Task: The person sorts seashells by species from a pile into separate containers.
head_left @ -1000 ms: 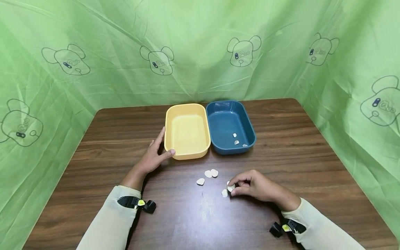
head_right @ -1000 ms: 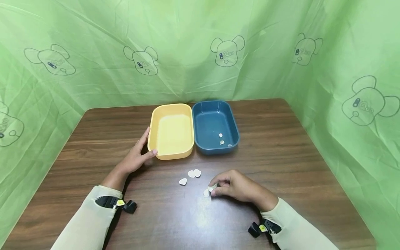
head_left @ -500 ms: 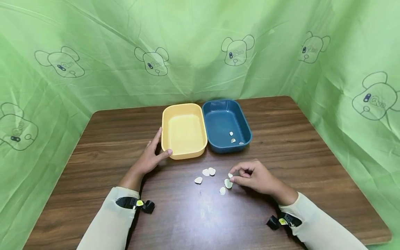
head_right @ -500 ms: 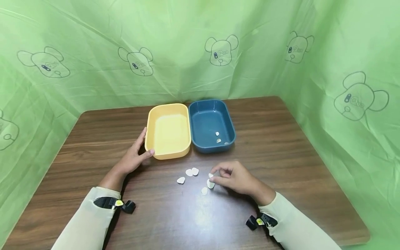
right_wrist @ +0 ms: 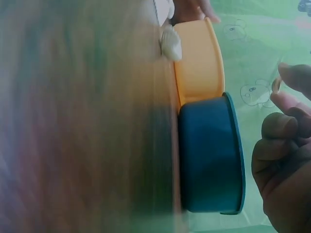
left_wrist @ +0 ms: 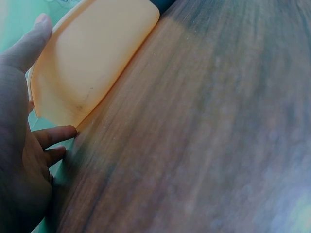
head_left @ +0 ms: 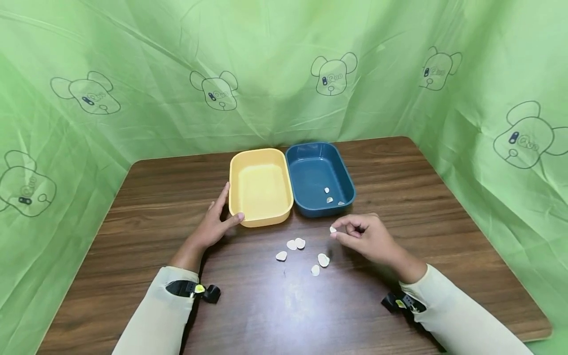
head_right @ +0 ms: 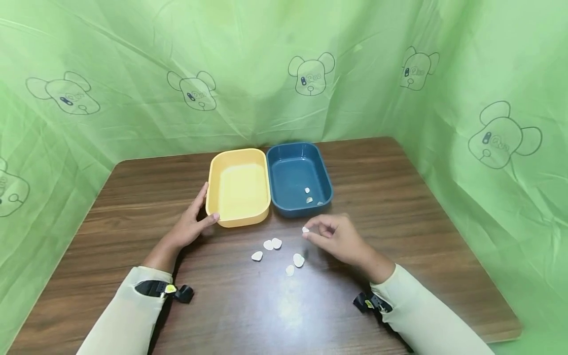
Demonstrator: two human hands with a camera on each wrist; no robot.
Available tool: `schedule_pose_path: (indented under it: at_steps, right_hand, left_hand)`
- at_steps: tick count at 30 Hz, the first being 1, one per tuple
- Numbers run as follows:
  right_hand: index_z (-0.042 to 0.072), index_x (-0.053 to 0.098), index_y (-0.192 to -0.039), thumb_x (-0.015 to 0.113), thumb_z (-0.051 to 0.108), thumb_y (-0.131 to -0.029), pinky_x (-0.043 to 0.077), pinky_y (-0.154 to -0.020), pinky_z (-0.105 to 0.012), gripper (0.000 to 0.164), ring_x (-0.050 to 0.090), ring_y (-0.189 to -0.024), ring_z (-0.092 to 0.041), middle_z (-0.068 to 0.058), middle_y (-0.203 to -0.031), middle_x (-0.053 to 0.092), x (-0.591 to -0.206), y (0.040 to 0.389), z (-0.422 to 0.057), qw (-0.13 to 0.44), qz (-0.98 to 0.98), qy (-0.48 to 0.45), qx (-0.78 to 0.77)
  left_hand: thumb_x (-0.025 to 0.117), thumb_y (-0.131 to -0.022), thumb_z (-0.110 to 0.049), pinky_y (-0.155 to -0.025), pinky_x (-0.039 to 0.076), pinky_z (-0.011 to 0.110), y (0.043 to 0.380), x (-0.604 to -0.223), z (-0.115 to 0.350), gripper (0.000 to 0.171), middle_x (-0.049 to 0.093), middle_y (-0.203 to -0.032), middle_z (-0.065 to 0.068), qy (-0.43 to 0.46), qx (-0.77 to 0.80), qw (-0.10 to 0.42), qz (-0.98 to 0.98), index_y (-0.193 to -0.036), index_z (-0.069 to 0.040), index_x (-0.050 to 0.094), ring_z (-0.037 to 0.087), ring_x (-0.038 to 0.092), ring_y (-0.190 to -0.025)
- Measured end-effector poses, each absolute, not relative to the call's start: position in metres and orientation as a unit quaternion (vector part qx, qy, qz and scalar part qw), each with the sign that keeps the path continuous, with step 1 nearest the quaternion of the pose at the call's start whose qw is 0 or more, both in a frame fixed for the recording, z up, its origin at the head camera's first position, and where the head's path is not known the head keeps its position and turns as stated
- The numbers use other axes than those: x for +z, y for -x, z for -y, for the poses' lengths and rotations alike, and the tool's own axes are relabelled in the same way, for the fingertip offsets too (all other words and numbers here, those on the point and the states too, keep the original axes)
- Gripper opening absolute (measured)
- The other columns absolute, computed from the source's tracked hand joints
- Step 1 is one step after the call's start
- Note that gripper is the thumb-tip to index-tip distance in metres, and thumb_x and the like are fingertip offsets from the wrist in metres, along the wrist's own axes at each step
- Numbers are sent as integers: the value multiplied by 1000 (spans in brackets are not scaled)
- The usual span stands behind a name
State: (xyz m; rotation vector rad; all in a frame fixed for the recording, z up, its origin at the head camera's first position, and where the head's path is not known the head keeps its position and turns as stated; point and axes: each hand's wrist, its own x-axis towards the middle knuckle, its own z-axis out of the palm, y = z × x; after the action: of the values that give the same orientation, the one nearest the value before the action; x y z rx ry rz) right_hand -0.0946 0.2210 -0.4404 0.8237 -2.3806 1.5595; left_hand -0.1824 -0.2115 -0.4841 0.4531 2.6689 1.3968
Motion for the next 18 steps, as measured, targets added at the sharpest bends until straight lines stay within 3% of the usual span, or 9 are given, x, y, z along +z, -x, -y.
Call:
schedule_pose_path:
  at_steps: [3,8,18]
  right_hand:
    - [11,82,-96,86,-6,-88,31,-48,-28,19,37,-59,2,0,-60,38,-437,99,-222,90,806,-259,525]
    - [10,83,-96,86,-3,-89,31,-49,-25,15,36,-59,2,-2,-60,37,-429,108,-224,95,817,-235,517]
    - [10,84,-94,89,7,-91,27,-48,-23,7,33,-56,-1,9,-61,36,-406,133,-229,130,847,-190,479]
  left_hand:
    - [74,-102,-41,-135,-5,70,182,-482,213,103,22,-184,6,-143,459,55,-875,-177,-37,3,45,8,-171]
    - [75,-101,-41,-134,-4,72,183,-482,212,104,34,-179,11,-132,472,60,-869,-175,-47,2,46,5,-170]
    - [75,-102,-36,-135,0,72,183,-481,212,104,33,-180,11,-145,472,54,-868,-176,-41,2,45,11,-170]
